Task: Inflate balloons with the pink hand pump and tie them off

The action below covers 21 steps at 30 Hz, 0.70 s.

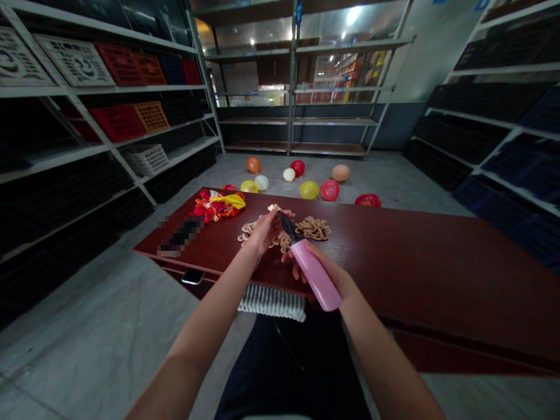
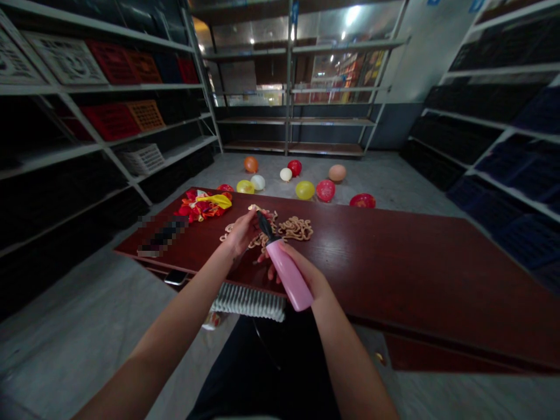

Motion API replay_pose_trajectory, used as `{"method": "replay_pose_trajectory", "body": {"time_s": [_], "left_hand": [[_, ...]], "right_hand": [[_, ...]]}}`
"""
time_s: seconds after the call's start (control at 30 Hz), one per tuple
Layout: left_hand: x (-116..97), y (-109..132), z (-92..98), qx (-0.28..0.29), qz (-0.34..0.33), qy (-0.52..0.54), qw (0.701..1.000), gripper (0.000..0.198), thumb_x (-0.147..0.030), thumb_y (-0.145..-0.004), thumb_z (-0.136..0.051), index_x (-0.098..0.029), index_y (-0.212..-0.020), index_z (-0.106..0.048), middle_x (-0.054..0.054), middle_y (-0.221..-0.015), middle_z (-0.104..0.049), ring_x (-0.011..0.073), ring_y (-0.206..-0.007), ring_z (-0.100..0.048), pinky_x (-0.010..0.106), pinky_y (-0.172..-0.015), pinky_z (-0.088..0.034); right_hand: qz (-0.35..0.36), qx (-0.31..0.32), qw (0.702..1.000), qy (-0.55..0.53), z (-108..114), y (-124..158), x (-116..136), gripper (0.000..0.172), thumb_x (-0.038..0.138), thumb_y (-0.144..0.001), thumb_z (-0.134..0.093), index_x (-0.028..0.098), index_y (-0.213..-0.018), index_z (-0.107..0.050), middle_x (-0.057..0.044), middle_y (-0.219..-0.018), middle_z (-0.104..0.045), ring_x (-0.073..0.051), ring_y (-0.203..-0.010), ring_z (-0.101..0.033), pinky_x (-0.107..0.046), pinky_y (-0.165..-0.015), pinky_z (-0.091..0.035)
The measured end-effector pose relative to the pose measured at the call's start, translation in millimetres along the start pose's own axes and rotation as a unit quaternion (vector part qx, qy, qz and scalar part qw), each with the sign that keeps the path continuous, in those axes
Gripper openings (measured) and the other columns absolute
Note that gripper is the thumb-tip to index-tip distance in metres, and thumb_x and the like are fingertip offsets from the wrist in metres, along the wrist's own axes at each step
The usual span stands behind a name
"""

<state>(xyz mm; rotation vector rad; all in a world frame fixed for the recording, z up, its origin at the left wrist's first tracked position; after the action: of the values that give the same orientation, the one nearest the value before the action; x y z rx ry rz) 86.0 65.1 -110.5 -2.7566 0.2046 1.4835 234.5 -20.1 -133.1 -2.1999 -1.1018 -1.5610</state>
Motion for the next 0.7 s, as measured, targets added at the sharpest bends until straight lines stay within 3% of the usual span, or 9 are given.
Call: {"method": "replay_pose_trajectory", "body": {"time_s": [0.23, 0.37, 0.47, 0.53, 0.63, 0.7], "left_hand": [[-0.2, -4.0, -1.9, -0.023, -0.007, 0.02, 0.999, 0.026, -0.022, -0.091, -0.062, -0.016, -0.115, -0.072, 0.007, -0.095, -0.076, 0.015, -0.081, -0.069, 0.022, -0.069, -0.05], [10.7, -5.5, 6.0, -0.04, 0.03, 0.055, 0.997, 0.025, -0.033, -0.096, -0.057, -0.016, -0.106, -0.073, 0.009, -0.094, -0.075, 0.0172, -0.083, -0.069, 0.025, -0.073, -0.052], [13.3, -6.0, 7.2, -0.052, 0.049, 0.082, 0.994, 0.04, -0.049, -0.098, -0.052, -0.015, -0.096, -0.073, 0.011, -0.095, -0.075, 0.0187, -0.085, -0.069, 0.027, -0.076, -0.052], [8.0, -6.3, 3.1, -0.054, 0.036, 0.093, 0.994, 0.034, -0.046, -0.096, -0.057, -0.015, -0.093, -0.072, 0.01, -0.097, -0.074, 0.0174, -0.084, -0.068, 0.027, -0.078, -0.052], [-8.3, -9.2, -11.0, -0.028, -0.002, 0.126, 0.992, 0.014, -0.026, -0.095, -0.062, -0.015, -0.098, -0.072, 0.008, -0.104, -0.074, 0.0138, -0.084, -0.066, 0.025, -0.082, -0.051], [-19.4, -14.1, -23.2, 0.009, -0.021, 0.154, 0.988, 0.016, -0.022, -0.096, -0.059, -0.017, -0.106, -0.071, 0.006, -0.111, -0.073, 0.0132, -0.088, -0.066, 0.025, -0.086, -0.05]], "right_hand": [[0.003, 0.015, 1.0, 0.013, -2.2, 1.8, 1.8, 0.066, 0.071, -0.093, -0.038, 0.013, -0.108, -0.067, -0.003, -0.058, -0.063, -0.012, -0.05, -0.054, -0.021, -0.047, -0.04], [0.02, -0.003, 1.0, 0.011, -4.3, 3.3, 6.2, 0.058, 0.066, -0.095, -0.04, 0.015, -0.102, -0.067, -0.002, -0.055, -0.062, -0.012, -0.049, -0.053, -0.021, -0.046, -0.04], [0.015, 0.014, 1.0, 0.005, -2.8, 1.0, 2.7, 0.061, 0.068, -0.094, -0.039, 0.014, -0.1, -0.067, -0.002, -0.056, -0.062, -0.012, -0.049, -0.053, -0.021, -0.047, -0.041], [0.01, 0.037, 0.999, 0.001, -1.5, -1.5, 0.7, 0.064, 0.07, -0.094, -0.038, 0.013, -0.1, -0.068, -0.003, -0.057, -0.061, -0.012, -0.049, -0.053, -0.021, -0.047, -0.041], [0.049, 0.047, 0.997, -0.026, 1.5, -7.6, 11.0, 0.06, 0.068, -0.093, -0.042, 0.015, -0.104, -0.066, -0.004, -0.068, -0.067, -0.011, -0.048, -0.052, -0.022, -0.044, -0.04], [0.076, 0.046, 0.995, -0.043, 3.7, -14.4, 24.8, 0.057, 0.068, -0.092, -0.046, 0.017, -0.109, -0.064, -0.006, -0.08, -0.07, -0.01, -0.046, -0.051, -0.022, -0.041, -0.038]]}}
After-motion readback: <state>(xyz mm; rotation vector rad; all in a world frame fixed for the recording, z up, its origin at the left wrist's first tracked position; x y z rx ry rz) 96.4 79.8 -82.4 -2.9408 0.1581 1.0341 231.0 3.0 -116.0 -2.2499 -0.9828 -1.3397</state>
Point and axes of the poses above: each hand's wrist, its own y-axis away from the middle knuckle, its own z-axis out of the back of the hand, x = y × z, the point moved 5 cm from there along -y, towards the middle knuckle
